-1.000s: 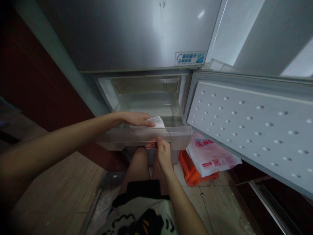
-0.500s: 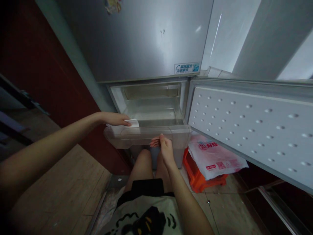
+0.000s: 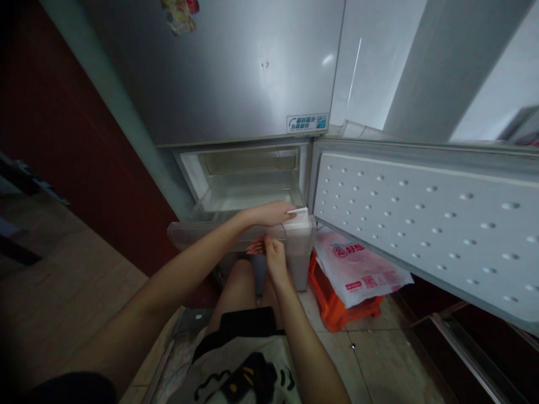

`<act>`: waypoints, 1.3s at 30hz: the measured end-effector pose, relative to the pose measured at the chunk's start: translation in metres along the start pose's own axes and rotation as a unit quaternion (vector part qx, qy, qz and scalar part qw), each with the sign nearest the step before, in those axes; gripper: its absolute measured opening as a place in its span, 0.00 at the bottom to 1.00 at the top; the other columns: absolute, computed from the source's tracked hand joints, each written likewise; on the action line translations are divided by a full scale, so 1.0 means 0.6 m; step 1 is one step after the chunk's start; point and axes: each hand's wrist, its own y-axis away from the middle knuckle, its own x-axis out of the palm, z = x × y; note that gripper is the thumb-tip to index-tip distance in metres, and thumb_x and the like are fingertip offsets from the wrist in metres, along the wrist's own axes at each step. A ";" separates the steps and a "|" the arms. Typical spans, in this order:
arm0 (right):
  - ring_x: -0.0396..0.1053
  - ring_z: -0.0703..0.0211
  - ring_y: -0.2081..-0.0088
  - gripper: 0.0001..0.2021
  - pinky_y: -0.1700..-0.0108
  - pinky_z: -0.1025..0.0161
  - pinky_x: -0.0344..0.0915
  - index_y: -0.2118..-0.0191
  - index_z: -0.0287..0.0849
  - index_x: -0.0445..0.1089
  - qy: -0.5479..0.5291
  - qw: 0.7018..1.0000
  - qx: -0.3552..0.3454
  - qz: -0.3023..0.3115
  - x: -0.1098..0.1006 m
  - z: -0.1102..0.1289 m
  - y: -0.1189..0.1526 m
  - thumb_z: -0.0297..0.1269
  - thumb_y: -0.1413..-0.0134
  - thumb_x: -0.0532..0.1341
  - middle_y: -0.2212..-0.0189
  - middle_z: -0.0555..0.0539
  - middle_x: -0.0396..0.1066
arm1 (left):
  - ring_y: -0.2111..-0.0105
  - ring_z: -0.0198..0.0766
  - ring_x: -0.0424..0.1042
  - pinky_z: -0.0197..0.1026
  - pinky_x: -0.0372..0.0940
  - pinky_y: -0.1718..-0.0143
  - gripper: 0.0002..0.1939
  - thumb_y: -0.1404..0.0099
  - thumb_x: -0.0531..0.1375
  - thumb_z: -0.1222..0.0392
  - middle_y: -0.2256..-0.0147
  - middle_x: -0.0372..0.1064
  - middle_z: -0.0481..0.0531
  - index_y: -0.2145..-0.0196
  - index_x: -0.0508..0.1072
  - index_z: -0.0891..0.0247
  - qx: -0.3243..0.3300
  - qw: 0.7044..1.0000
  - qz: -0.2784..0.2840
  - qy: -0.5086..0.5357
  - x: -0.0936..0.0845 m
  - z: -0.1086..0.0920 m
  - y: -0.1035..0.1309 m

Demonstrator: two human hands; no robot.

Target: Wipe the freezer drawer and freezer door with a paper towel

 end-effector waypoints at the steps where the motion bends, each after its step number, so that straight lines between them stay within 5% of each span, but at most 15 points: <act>1: 0.71 0.58 0.77 0.31 0.71 0.62 0.69 0.75 0.39 0.72 0.000 1.000 0.001 0.005 -0.001 0.001 0.001 0.68 0.54 0.58 0.77 0.43 0.74 | 0.65 0.39 0.70 0.37 0.61 0.62 0.15 0.31 0.48 0.64 0.61 0.76 0.61 0.63 0.74 0.72 0.001 1.000 -0.001 0.005 0.001 0.003 0.005; 13: 0.75 0.55 0.70 0.27 0.66 0.61 0.73 0.62 0.39 0.73 -0.075 0.997 -0.006 0.014 0.013 -0.013 0.023 0.61 0.51 0.61 0.71 0.43 0.76 | 0.62 0.42 0.70 0.39 0.62 0.59 0.20 0.31 0.45 0.52 0.60 0.75 0.57 0.63 0.72 0.66 -0.053 0.992 -0.005 0.112 -0.016 0.130 0.218; 18: 0.76 0.52 0.67 0.27 0.65 0.58 0.74 0.62 0.40 0.72 -0.086 0.996 -0.005 0.025 0.026 0.007 0.006 0.62 0.53 0.62 0.71 0.44 0.77 | 0.61 0.42 0.71 0.38 0.62 0.59 0.20 0.33 0.45 0.52 0.59 0.75 0.58 0.62 0.72 0.67 -0.098 0.991 -0.001 0.088 -0.031 0.152 0.234; 24: 0.76 0.56 0.70 0.24 0.66 0.62 0.74 0.64 0.40 0.71 -0.086 0.996 -0.025 -0.001 0.019 0.018 -0.009 0.60 0.52 0.63 0.72 0.44 0.76 | 0.70 0.39 0.69 0.35 0.62 0.68 0.14 0.39 0.53 0.54 0.70 0.76 0.52 0.73 0.73 0.64 -0.158 0.983 0.026 0.094 -0.059 0.186 0.220; 27: 0.76 0.56 0.70 0.26 0.66 0.63 0.74 0.63 0.39 0.71 -0.083 0.996 -0.028 -0.006 0.020 0.019 -0.023 0.60 0.52 0.62 0.72 0.43 0.76 | 0.71 0.40 0.69 0.35 0.63 0.70 0.14 0.40 0.53 0.52 0.72 0.75 0.51 0.72 0.74 0.62 -0.184 0.974 -0.073 0.108 -0.076 0.195 0.231; 31: 0.76 0.56 0.69 0.26 0.65 0.62 0.74 0.63 0.38 0.71 -0.091 0.996 -0.018 0.008 0.027 0.016 -0.043 0.61 0.53 0.63 0.71 0.42 0.76 | 0.68 0.42 0.70 0.37 0.65 0.66 0.15 0.38 0.51 0.52 0.69 0.75 0.52 0.69 0.75 0.62 -0.211 0.928 -0.291 0.098 -0.083 0.178 0.277; 35: 0.76 0.56 0.68 0.26 0.65 0.63 0.74 0.63 0.38 0.71 -0.096 0.995 -0.020 0.014 0.030 0.008 -0.055 0.61 0.53 0.63 0.71 0.42 0.76 | 0.68 0.41 0.70 0.39 0.65 0.64 0.19 0.35 0.50 0.48 0.68 0.74 0.52 0.65 0.74 0.64 -0.254 0.826 -0.494 0.094 -0.039 0.147 0.346; 39: 0.76 0.56 0.68 0.25 0.65 0.63 0.74 0.63 0.38 0.71 -0.093 0.995 -0.028 0.021 0.027 0.007 -0.060 0.60 0.51 0.63 0.70 0.43 0.76 | 0.65 0.42 0.70 0.40 0.65 0.62 0.21 0.35 0.51 0.45 0.68 0.72 0.52 0.62 0.72 0.65 -0.336 0.688 -0.633 0.112 0.055 0.137 0.388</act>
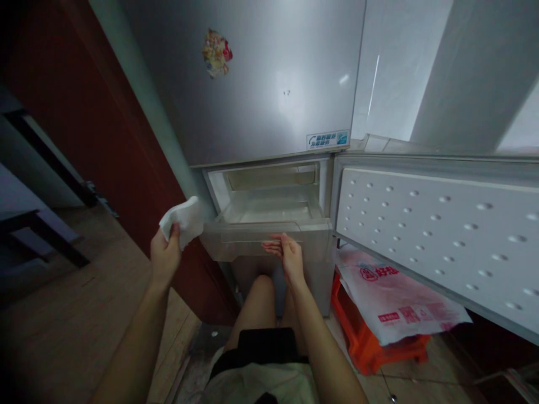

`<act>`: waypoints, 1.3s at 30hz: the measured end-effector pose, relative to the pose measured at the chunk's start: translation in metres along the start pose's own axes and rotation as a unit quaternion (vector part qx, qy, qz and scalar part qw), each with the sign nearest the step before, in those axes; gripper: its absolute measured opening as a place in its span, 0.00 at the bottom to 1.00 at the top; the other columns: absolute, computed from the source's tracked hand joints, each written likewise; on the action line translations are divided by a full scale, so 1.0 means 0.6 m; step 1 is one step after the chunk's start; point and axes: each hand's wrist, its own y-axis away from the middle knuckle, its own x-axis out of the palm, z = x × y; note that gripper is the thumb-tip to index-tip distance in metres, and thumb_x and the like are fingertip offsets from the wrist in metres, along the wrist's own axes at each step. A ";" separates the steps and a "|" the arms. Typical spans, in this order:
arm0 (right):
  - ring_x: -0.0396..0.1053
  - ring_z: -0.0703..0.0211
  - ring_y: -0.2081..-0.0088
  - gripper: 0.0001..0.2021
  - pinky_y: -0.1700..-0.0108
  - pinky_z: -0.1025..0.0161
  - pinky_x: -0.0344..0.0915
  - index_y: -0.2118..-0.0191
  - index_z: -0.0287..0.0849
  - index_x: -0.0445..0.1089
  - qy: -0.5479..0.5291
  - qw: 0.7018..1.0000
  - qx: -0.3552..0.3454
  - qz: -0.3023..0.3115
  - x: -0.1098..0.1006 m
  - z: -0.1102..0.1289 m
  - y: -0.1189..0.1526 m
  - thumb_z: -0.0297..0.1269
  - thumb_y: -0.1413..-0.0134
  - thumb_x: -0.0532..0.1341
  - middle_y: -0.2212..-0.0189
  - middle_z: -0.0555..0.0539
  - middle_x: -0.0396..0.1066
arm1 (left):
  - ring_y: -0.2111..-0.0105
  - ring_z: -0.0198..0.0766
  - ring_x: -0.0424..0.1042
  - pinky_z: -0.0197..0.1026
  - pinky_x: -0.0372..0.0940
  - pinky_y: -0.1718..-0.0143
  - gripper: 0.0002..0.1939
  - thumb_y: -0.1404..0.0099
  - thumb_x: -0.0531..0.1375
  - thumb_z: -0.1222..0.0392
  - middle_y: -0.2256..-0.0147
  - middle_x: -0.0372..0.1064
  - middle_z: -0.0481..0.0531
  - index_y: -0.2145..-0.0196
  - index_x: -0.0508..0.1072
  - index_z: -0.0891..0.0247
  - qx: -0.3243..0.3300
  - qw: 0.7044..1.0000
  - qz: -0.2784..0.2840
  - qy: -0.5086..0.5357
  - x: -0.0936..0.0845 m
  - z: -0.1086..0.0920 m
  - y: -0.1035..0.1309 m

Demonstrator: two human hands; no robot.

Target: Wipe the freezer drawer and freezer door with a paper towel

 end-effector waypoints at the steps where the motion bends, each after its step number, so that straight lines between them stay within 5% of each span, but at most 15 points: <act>1: 0.76 0.56 0.68 0.25 0.65 0.63 0.73 0.64 0.38 0.71 0.000 1.000 0.000 0.000 -0.001 0.001 -0.001 0.60 0.51 0.63 0.71 0.43 0.76 | 0.68 0.41 0.70 0.40 0.65 0.64 0.21 0.35 0.51 0.44 0.71 0.71 0.51 0.65 0.72 0.65 -0.032 0.999 -0.023 0.001 0.003 0.015 0.019; 4: 0.75 0.57 0.70 0.26 0.66 0.64 0.73 0.65 0.38 0.72 0.003 1.000 0.006 -0.006 -0.006 0.007 -0.006 0.60 0.54 0.64 0.72 0.43 0.76 | 0.73 0.39 0.67 0.39 0.63 0.69 0.22 0.35 0.51 0.43 0.77 0.65 0.48 0.71 0.70 0.66 -0.099 0.994 -0.051 0.014 0.020 0.045 0.060; 7: 0.75 0.56 0.69 0.26 0.66 0.63 0.73 0.66 0.38 0.72 0.014 1.000 0.009 -0.007 -0.012 0.013 -0.009 0.61 0.55 0.64 0.71 0.43 0.76 | 0.69 0.40 0.70 0.39 0.65 0.66 0.22 0.34 0.50 0.44 0.72 0.69 0.51 0.66 0.71 0.67 -0.095 0.991 -0.088 0.027 0.030 0.050 0.075; 11: 0.75 0.56 0.69 0.26 0.66 0.63 0.73 0.66 0.38 0.72 0.013 1.000 0.010 -0.003 -0.014 0.013 -0.012 0.61 0.54 0.64 0.71 0.43 0.76 | 0.58 0.44 0.73 0.45 0.65 0.53 0.21 0.34 0.51 0.46 0.61 0.73 0.57 0.57 0.71 0.66 -0.075 0.984 -0.161 0.028 0.014 0.042 0.065; 16: 0.76 0.56 0.69 0.25 0.66 0.63 0.73 0.66 0.39 0.71 0.014 1.000 -0.008 -0.008 -0.015 0.004 -0.019 0.60 0.53 0.64 0.71 0.43 0.76 | 0.54 0.45 0.73 0.47 0.67 0.51 0.21 0.35 0.53 0.48 0.58 0.75 0.59 0.55 0.71 0.67 -0.110 0.973 -0.170 0.116 0.004 0.044 0.053; 22: 0.75 0.57 0.71 0.26 0.68 0.64 0.72 0.67 0.38 0.71 0.011 1.000 -0.012 -0.001 -0.017 0.001 -0.029 0.61 0.55 0.64 0.72 0.42 0.76 | 0.48 0.43 0.71 0.47 0.68 0.48 0.20 0.36 0.55 0.55 0.52 0.73 0.61 0.49 0.66 0.66 -0.171 0.917 -0.207 0.296 0.017 0.043 0.051; 26: 0.75 0.57 0.71 0.26 0.68 0.64 0.72 0.69 0.39 0.71 0.017 1.000 -0.009 -0.005 -0.015 0.002 -0.033 0.61 0.57 0.65 0.72 0.43 0.76 | 0.49 0.45 0.72 0.48 0.68 0.49 0.21 0.33 0.52 0.51 0.52 0.73 0.63 0.48 0.66 0.67 -0.145 0.948 -0.195 0.205 0.005 0.046 0.044; 28: 0.75 0.56 0.71 0.26 0.68 0.63 0.72 0.68 0.39 0.71 0.021 1.000 -0.009 -0.003 -0.013 0.001 -0.035 0.62 0.57 0.64 0.72 0.43 0.76 | 0.50 0.45 0.72 0.49 0.67 0.48 0.21 0.32 0.50 0.50 0.52 0.73 0.63 0.49 0.68 0.67 -0.097 0.975 -0.172 0.099 0.003 0.053 0.042; 31: 0.75 0.56 0.71 0.27 0.68 0.63 0.72 0.68 0.39 0.71 0.019 1.000 -0.008 -0.003 -0.012 -0.003 -0.035 0.63 0.56 0.64 0.72 0.43 0.76 | 0.41 0.43 0.63 0.50 0.55 0.38 0.21 0.33 0.49 0.62 0.44 0.67 0.58 0.43 0.65 0.62 0.061 0.997 -0.051 -0.021 0.014 0.069 0.042; 35: 0.75 0.58 0.71 0.26 0.68 0.65 0.72 0.67 0.38 0.70 0.009 1.000 -0.010 -0.002 -0.016 -0.007 -0.034 0.61 0.54 0.64 0.73 0.43 0.76 | 0.33 0.38 0.45 0.53 0.42 0.33 0.39 0.44 0.46 0.78 0.33 0.49 0.49 0.36 0.55 0.53 0.189 0.966 0.119 -0.130 0.044 0.100 0.048; 39: 0.75 0.57 0.70 0.25 0.68 0.65 0.71 0.66 0.38 0.71 0.007 1.000 -0.002 0.013 -0.019 -0.005 -0.033 0.60 0.52 0.64 0.72 0.42 0.76 | 0.32 0.40 0.40 0.57 0.41 0.33 0.42 0.46 0.47 0.79 0.32 0.43 0.51 0.36 0.54 0.53 0.222 0.944 0.165 -0.178 0.062 0.114 0.049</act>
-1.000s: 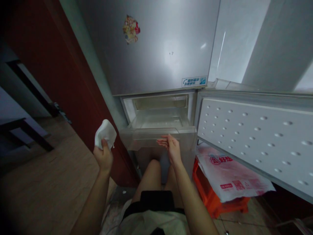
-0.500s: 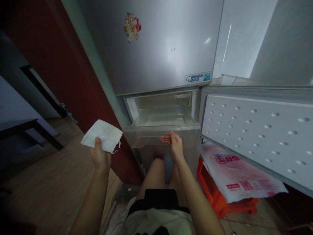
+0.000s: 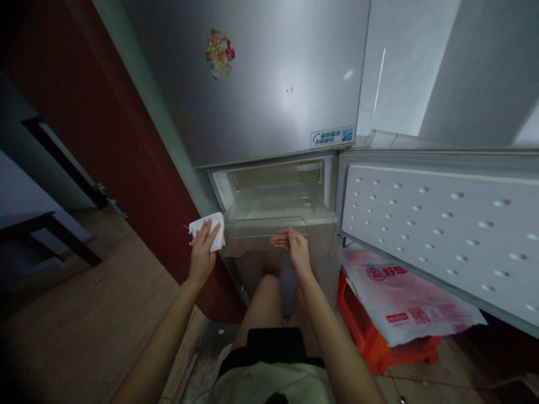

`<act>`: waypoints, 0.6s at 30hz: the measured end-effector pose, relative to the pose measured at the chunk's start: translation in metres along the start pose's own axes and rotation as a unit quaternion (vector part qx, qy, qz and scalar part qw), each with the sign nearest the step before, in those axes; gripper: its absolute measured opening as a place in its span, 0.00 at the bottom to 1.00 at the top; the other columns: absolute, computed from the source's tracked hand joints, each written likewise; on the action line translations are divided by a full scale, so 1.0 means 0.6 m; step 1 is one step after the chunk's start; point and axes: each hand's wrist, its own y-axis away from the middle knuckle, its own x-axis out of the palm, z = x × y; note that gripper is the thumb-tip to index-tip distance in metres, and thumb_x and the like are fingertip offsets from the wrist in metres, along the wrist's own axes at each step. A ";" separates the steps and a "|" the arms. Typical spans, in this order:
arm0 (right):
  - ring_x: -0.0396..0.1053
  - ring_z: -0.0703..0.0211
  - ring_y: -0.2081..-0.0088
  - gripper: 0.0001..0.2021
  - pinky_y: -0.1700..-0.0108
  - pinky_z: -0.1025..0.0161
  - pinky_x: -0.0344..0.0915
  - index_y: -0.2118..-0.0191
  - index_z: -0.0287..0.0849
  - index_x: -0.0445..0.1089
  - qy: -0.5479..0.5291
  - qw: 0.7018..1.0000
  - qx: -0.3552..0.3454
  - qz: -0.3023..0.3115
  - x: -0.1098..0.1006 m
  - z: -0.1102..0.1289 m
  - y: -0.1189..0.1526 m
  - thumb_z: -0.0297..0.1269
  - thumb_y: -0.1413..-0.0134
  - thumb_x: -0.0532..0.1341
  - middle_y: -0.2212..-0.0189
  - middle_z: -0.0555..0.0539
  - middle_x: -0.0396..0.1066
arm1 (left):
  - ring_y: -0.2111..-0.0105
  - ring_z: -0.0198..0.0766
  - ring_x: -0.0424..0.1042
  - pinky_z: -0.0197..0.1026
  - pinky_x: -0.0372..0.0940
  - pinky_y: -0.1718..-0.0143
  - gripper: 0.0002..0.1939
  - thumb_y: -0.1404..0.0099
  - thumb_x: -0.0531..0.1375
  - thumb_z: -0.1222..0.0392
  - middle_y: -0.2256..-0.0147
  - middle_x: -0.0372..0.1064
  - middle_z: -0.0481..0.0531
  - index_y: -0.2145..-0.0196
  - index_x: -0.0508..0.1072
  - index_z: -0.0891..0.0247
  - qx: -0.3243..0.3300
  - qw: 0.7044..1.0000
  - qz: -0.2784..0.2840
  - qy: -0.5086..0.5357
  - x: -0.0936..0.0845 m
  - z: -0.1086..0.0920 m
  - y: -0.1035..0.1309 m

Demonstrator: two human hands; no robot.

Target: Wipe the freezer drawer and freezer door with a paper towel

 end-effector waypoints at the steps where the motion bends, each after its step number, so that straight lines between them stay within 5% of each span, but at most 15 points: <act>1: 0.75 0.57 0.71 0.25 0.69 0.65 0.71 0.66 0.38 0.71 -0.001 1.000 0.001 0.000 0.000 0.001 0.000 0.60 0.53 0.64 0.72 0.43 0.76 | 0.32 0.41 0.40 0.58 0.41 0.33 0.41 0.46 0.48 0.78 0.32 0.43 0.52 0.36 0.56 0.54 0.006 1.000 0.001 -0.008 0.001 0.000 -0.002; 7: 0.75 0.58 0.71 0.26 0.69 0.66 0.71 0.67 0.39 0.71 0.004 1.000 0.013 -0.008 0.001 0.006 0.002 0.61 0.55 0.64 0.73 0.44 0.76 | 0.32 0.47 0.41 0.60 0.40 0.34 0.33 0.43 0.52 0.71 0.34 0.50 0.61 0.38 0.58 0.64 0.022 0.999 0.022 -0.031 -0.002 -0.010 -0.023; 18: 0.75 0.59 0.69 0.27 0.68 0.67 0.70 0.60 0.39 0.69 0.007 0.999 0.031 0.015 -0.008 0.012 0.011 0.60 0.53 0.64 0.69 0.44 0.76 | 0.32 0.42 0.42 0.57 0.37 0.33 0.41 0.46 0.47 0.74 0.33 0.49 0.55 0.34 0.51 0.59 0.023 0.999 0.024 0.007 0.001 -0.002 -0.024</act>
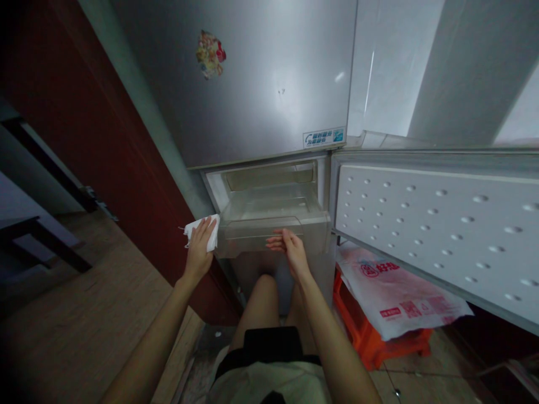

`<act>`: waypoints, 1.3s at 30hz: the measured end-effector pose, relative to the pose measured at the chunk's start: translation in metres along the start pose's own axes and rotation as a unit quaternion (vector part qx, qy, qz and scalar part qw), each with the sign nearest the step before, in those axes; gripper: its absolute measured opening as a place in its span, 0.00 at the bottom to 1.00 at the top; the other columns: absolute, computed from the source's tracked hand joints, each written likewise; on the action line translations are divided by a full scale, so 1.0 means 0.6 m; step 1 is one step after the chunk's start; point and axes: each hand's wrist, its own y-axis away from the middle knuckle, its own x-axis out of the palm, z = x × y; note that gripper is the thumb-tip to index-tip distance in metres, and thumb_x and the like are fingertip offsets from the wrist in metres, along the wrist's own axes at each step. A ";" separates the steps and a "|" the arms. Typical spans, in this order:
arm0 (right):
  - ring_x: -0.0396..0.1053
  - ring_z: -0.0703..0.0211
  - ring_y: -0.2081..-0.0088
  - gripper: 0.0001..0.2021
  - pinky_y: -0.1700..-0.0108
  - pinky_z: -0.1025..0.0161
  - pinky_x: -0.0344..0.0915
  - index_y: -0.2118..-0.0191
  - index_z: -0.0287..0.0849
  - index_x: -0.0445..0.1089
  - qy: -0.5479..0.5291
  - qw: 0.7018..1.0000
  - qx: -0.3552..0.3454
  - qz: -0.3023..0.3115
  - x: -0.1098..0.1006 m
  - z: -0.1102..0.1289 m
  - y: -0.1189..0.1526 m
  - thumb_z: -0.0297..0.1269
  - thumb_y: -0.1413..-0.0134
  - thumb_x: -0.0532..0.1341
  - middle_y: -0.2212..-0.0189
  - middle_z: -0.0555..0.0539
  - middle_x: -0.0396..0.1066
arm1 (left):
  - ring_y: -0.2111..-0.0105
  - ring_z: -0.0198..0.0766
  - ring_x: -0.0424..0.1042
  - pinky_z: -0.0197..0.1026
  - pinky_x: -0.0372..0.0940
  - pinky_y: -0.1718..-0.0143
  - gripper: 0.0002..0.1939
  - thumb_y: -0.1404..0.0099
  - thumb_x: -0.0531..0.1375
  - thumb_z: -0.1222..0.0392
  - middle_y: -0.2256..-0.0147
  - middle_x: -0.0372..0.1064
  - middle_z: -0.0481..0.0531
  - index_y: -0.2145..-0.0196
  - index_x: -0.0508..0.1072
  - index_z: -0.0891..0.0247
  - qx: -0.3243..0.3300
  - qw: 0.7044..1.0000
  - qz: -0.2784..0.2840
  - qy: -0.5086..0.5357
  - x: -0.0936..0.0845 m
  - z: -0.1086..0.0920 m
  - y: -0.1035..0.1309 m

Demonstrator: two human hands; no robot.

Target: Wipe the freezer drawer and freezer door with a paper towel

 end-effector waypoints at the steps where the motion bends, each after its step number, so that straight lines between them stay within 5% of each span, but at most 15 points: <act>1: 0.75 0.59 0.69 0.27 0.68 0.67 0.70 0.59 0.39 0.69 -0.003 1.000 0.002 0.002 -0.001 0.001 0.001 0.60 0.54 0.64 0.69 0.44 0.76 | 0.32 0.42 0.41 0.58 0.38 0.33 0.40 0.45 0.47 0.74 0.33 0.48 0.55 0.34 0.51 0.59 0.006 1.000 -0.002 0.000 0.000 0.001 0.003; 11: 0.75 0.59 0.68 0.25 0.66 0.67 0.70 0.57 0.39 0.70 0.026 0.999 0.009 -0.033 -0.049 0.010 0.047 0.56 0.51 0.64 0.66 0.42 0.76 | 0.32 0.51 0.39 0.62 0.36 0.34 0.34 0.41 0.51 0.69 0.33 0.48 0.58 0.36 0.56 0.61 0.042 0.992 0.073 -0.095 -0.025 -0.007 0.009; 14: 0.74 0.59 0.68 0.24 0.66 0.65 0.69 0.59 0.38 0.71 0.035 0.992 -0.029 -0.121 -0.101 0.004 0.071 0.55 0.52 0.65 0.67 0.42 0.75 | 0.33 0.52 0.41 0.61 0.36 0.34 0.35 0.42 0.53 0.69 0.34 0.50 0.57 0.36 0.55 0.61 0.041 0.990 0.074 -0.109 -0.024 -0.008 0.005; 17: 0.73 0.61 0.66 0.21 0.66 0.67 0.68 0.62 0.39 0.71 0.056 0.954 -0.104 -0.276 -0.158 -0.010 0.084 0.53 0.55 0.66 0.67 0.45 0.74 | 0.33 0.52 0.44 0.62 0.37 0.35 0.33 0.40 0.51 0.69 0.35 0.53 0.57 0.36 0.55 0.63 0.027 0.992 0.056 -0.106 -0.017 -0.009 0.002; 20: 0.69 0.58 0.53 0.23 0.59 0.65 0.68 0.54 0.43 0.70 0.107 0.914 -0.142 -0.365 -0.190 -0.026 0.084 0.50 0.56 0.65 0.54 0.45 0.70 | 0.34 0.51 0.45 0.62 0.36 0.35 0.34 0.40 0.49 0.70 0.36 0.54 0.57 0.35 0.54 0.63 0.013 0.994 0.043 -0.096 -0.010 -0.013 0.001; 23: 0.59 0.52 0.41 0.31 0.50 0.57 0.67 0.43 0.50 0.63 0.127 0.926 -0.118 -0.336 -0.183 -0.038 0.078 0.51 0.55 0.64 0.39 0.45 0.56 | 0.33 0.50 0.43 0.62 0.35 0.34 0.37 0.43 0.49 0.73 0.35 0.52 0.56 0.35 0.52 0.62 0.010 0.995 0.046 -0.088 -0.006 -0.028 -0.002; 29: 0.57 0.50 0.39 0.40 0.48 0.54 0.68 0.36 0.54 0.54 0.086 0.957 -0.101 -0.256 -0.141 -0.047 0.075 0.50 0.56 0.67 0.35 0.44 0.49 | 0.34 0.51 0.44 0.64 0.34 0.34 0.38 0.44 0.50 0.73 0.35 0.52 0.55 0.35 0.53 0.62 0.024 0.994 0.065 -0.079 0.012 -0.107 -0.020; 39: 0.65 0.54 0.45 0.48 0.53 0.60 0.71 0.33 0.61 0.44 0.051 0.969 -0.085 -0.226 -0.141 -0.052 0.077 0.44 0.58 0.68 0.33 0.47 0.42 | 0.34 0.48 0.45 0.63 0.33 0.34 0.32 0.37 0.51 0.65 0.35 0.53 0.49 0.35 0.53 0.57 0.121 0.988 0.099 -0.009 0.083 -0.312 -0.075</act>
